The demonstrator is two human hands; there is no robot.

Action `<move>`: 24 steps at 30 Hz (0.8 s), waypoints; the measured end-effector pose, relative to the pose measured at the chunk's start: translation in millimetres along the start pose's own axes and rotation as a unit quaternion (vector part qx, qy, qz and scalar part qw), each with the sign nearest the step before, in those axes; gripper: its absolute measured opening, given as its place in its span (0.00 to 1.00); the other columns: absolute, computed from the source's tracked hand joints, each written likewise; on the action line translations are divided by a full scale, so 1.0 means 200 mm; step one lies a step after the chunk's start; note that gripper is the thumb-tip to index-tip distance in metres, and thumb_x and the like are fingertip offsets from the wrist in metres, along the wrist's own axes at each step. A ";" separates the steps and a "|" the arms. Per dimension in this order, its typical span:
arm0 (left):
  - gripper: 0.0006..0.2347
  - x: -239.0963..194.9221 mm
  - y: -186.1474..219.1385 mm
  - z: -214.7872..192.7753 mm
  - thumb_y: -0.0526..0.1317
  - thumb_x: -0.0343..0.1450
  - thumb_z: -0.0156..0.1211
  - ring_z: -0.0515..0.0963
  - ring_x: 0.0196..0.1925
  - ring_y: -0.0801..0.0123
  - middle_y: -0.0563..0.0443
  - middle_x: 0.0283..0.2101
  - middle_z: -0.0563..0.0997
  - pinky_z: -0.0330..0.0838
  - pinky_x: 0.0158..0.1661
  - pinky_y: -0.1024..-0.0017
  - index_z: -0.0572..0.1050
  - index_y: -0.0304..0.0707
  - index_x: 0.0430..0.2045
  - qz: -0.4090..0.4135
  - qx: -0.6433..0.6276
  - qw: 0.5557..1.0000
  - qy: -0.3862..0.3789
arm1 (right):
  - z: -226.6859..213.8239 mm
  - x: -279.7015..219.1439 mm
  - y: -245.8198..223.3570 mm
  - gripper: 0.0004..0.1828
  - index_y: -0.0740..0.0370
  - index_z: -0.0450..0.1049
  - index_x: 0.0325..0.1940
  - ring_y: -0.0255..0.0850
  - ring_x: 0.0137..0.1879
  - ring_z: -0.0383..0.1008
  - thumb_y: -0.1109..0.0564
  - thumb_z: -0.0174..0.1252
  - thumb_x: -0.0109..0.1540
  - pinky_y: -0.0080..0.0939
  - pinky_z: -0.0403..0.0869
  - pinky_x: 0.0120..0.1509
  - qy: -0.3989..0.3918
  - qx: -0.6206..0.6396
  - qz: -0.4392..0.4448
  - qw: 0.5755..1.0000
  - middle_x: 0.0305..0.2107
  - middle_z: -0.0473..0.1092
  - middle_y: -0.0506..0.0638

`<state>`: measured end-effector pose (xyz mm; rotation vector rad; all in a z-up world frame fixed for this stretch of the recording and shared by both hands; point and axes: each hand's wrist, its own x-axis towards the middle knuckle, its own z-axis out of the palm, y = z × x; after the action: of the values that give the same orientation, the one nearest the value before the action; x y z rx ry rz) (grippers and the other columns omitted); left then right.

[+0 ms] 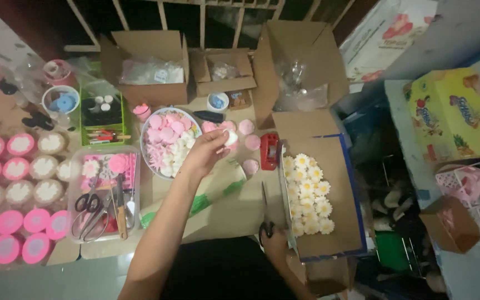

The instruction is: The person is wrapping flower-shaped pink craft items in plastic wrap and cutting the excess with scissors.

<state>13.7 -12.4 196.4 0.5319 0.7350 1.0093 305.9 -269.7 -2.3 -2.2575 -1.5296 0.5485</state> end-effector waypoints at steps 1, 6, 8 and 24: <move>0.08 -0.01 0.00 0.02 0.42 0.72 0.64 0.79 0.42 0.76 0.58 0.41 0.82 0.72 0.46 0.71 0.79 0.42 0.41 0.001 0.001 1.000 -0.004 | -0.01 0.01 -0.02 0.20 0.69 0.76 0.34 0.62 0.35 0.76 0.46 0.64 0.58 0.59 0.74 0.42 0.004 0.000 0.000 1.000 0.28 0.74 0.65; 0.08 -0.13 0.03 0.17 0.41 0.72 0.66 0.77 0.39 0.75 0.58 0.40 0.81 0.71 0.44 0.70 0.78 0.42 0.41 -0.003 -0.023 1.000 -0.017 | -0.18 0.05 -0.23 0.27 0.58 0.77 0.54 0.61 0.42 0.79 0.39 0.63 0.58 0.59 0.76 0.49 -0.033 -0.078 0.055 0.995 0.33 0.77 0.63; 0.08 -0.24 0.13 0.26 0.42 0.72 0.65 0.78 0.40 0.76 0.58 0.41 0.82 0.71 0.44 0.72 0.79 0.41 0.41 -0.003 -0.002 1.000 -0.020 | -0.18 0.13 -0.26 0.27 0.60 0.76 0.54 0.60 0.41 0.79 0.42 0.63 0.58 0.57 0.76 0.48 -0.032 -0.103 0.032 0.994 0.33 0.77 0.63; 0.09 -0.50 0.32 0.49 0.42 0.71 0.65 0.77 0.38 0.79 0.57 0.38 0.83 0.70 0.41 0.78 0.81 0.36 0.38 0.023 0.095 0.992 -0.080 | -1.18 0.46 -1.35 0.04 0.69 0.75 0.40 0.34 0.45 0.72 0.66 0.63 0.63 0.33 0.72 0.51 -0.198 0.492 -0.285 0.798 0.38 0.71 0.47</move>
<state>18.4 -80.2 333.8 0.7903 0.6808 0.9322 241.6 -107.9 324.4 -0.8689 -1.4608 1.2855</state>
